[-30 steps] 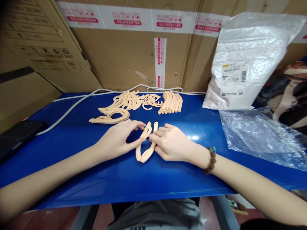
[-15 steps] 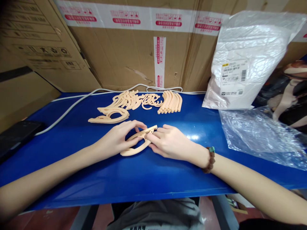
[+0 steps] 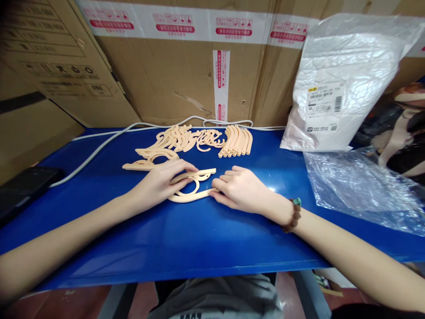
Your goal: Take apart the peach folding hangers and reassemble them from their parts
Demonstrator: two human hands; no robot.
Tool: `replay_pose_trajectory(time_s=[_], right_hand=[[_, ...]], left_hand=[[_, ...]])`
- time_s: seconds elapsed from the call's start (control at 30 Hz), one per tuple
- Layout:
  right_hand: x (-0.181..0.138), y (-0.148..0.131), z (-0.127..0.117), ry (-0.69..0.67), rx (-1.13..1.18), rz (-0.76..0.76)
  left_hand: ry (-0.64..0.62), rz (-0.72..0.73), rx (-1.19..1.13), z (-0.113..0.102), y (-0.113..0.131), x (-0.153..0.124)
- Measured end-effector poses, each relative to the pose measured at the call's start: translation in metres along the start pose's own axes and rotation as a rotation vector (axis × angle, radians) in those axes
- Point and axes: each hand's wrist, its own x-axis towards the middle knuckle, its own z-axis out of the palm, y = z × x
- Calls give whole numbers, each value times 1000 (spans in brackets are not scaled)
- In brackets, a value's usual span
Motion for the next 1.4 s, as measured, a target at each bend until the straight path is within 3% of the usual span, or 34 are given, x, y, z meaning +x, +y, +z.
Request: replay_pose_trajectory(time_s=[0.1,0.23,0.43,0.63,0.83,1.17,1.4], right_hand=[[0,-2,-4,1,15,-47],[9,2,-15,43,66,49],[60,42,-26,-31,-105,142],[125,85,-9,-50,-204,187],[164,93,16,-98,-209,176],[179,86,24,-145,-332,57],[175,90,0,-114,-465,-53]], left_hand=[[10,-27,32,0,0,0],[26,-55,61,2,2,-1],[26,-28,125,4,3,-1],[6,11,203,3,4,-1],[23,9,219,1,7,0],[13,30,232,-1,10,1],[20,46,227,-1,9,0]])
